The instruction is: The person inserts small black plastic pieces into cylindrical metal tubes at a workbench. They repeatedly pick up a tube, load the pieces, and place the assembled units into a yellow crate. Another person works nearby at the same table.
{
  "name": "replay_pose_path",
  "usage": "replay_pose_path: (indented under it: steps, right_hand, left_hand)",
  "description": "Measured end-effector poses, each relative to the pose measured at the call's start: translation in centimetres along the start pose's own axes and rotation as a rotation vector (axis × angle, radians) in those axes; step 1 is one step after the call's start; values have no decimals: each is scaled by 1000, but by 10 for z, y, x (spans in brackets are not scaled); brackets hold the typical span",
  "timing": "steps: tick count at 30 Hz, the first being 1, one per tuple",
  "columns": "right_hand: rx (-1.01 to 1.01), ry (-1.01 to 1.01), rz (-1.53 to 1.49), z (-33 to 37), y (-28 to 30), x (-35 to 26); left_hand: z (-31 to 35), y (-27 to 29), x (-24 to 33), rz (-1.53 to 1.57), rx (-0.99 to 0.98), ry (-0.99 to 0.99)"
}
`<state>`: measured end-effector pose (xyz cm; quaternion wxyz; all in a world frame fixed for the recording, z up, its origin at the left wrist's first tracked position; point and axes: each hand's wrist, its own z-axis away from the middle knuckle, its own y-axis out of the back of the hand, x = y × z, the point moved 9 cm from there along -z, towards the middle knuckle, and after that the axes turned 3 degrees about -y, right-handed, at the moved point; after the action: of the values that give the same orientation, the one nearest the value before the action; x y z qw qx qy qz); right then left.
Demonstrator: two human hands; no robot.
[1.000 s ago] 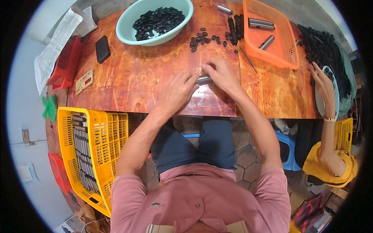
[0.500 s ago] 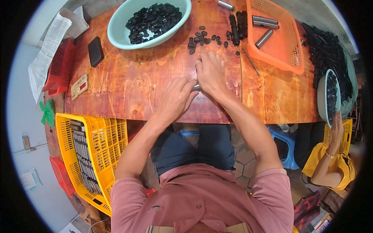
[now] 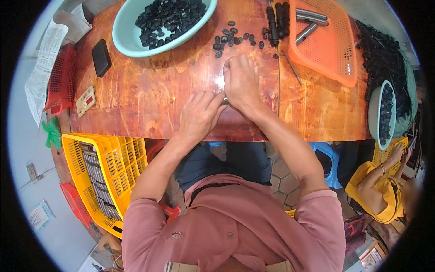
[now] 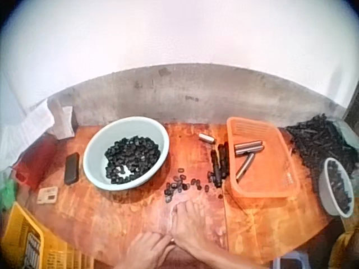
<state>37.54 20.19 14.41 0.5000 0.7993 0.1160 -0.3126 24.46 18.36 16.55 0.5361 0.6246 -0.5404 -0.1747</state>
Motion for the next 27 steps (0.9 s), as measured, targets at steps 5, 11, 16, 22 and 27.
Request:
replay_pose_path:
  steps: [5,11,16,22,27]
  right_hand:
    - [10,8,13,-1,3,0]
    - [10,-6,71,5,6,-3]
    - [-4,-29,58,5,5,1]
    - [108,-34,-234,2,2,12]
    - [297,-260,-496,15,8,80]
  left_hand:
    - [-2,5,3,-4,38,-30]
    - [2,-3,2,-24,-12,-15]
    - [3,-10,1,-15,2,-30]
    - [5,6,-5,-12,70,5]
    - [29,31,-28,478,72,577]
